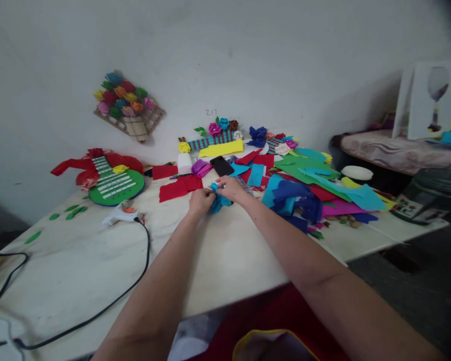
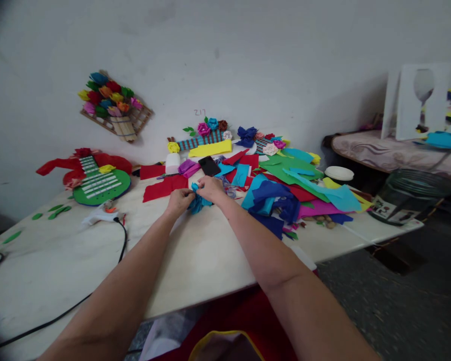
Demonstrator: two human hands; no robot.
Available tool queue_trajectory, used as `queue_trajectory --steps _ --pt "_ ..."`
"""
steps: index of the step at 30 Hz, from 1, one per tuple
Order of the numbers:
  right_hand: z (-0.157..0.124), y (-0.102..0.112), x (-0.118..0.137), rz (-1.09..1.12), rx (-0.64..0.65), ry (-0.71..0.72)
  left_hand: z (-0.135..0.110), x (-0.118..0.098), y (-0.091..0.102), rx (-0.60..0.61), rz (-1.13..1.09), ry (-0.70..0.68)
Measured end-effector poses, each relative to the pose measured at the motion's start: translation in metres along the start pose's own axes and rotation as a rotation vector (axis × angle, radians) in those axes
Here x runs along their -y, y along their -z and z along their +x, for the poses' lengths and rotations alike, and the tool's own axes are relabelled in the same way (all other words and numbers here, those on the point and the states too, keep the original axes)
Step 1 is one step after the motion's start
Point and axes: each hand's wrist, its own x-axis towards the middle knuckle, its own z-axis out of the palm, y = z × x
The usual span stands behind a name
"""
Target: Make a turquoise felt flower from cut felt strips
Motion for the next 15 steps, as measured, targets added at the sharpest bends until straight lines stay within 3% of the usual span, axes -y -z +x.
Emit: queue_trajectory --steps 8,15 --pt "0.002 -0.0029 -0.0073 0.119 -0.068 0.113 0.0013 0.0044 -0.0036 -0.033 -0.381 0.091" --pt "0.0007 0.0 -0.0082 0.151 -0.009 0.169 -0.001 0.0015 -0.0039 -0.014 -0.589 0.19"
